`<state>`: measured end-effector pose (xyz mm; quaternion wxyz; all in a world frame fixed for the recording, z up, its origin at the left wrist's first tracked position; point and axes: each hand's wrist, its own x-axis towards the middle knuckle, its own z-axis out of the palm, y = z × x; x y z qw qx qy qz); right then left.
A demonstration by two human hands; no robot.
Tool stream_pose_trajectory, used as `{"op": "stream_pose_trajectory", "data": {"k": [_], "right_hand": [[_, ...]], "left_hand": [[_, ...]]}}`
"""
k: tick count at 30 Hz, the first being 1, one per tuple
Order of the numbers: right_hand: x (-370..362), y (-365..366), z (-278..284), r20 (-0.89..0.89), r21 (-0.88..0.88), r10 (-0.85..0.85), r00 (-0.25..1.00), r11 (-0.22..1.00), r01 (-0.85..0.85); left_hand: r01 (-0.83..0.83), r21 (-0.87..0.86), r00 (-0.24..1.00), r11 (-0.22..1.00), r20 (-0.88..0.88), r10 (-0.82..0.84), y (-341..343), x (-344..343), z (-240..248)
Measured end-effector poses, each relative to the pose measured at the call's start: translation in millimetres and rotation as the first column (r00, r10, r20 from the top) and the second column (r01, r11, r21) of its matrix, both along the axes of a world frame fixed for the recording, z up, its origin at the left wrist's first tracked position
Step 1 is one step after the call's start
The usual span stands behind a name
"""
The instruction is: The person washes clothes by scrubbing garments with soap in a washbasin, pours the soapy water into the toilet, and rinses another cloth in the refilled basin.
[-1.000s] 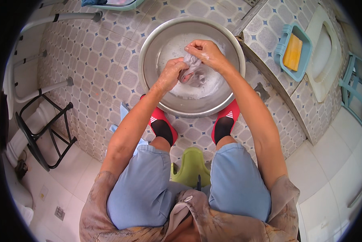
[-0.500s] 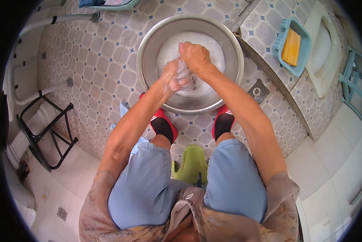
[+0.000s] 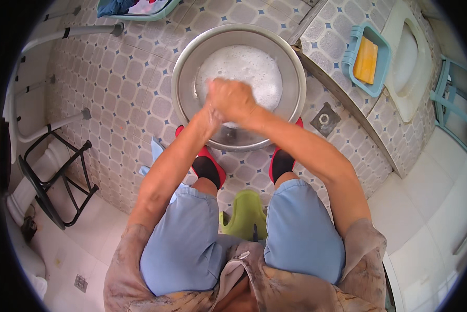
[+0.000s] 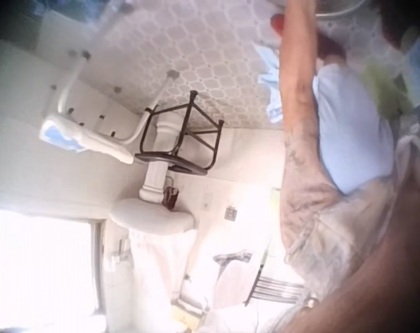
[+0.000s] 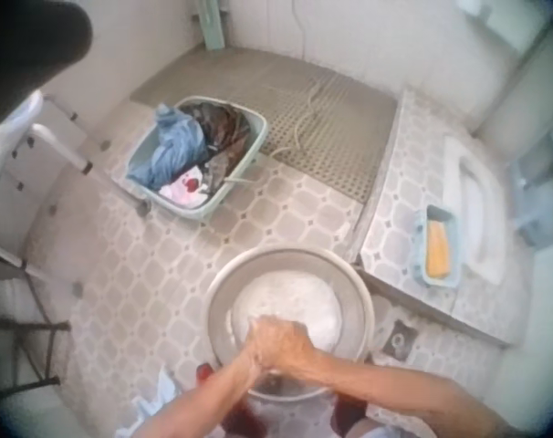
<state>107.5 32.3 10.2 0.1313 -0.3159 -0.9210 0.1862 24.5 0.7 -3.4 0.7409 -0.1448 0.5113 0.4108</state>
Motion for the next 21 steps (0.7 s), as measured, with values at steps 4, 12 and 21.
{"op": "stream_pose_trajectory", "data": {"k": [4,12,21], "right_hand": [[-8,8,-6,0.217,-0.189,-0.145,0.965,0.964,0.187],[35,56,-21,0.007,-0.791,-0.403,0.915,0.558,0.252],[63,88,11,0.015,-0.889,-0.166,0.986,0.449,0.089]], "left_hand": [[-0.035,-0.056,0.997,0.998,-0.075,0.03,-4,-6,3],[0.006,0.019,0.985,1.0,-0.175,-0.002,11,-31,-9],[0.395,0.325,0.902,0.859,-0.315,-0.295,9,-31,-11]]}}
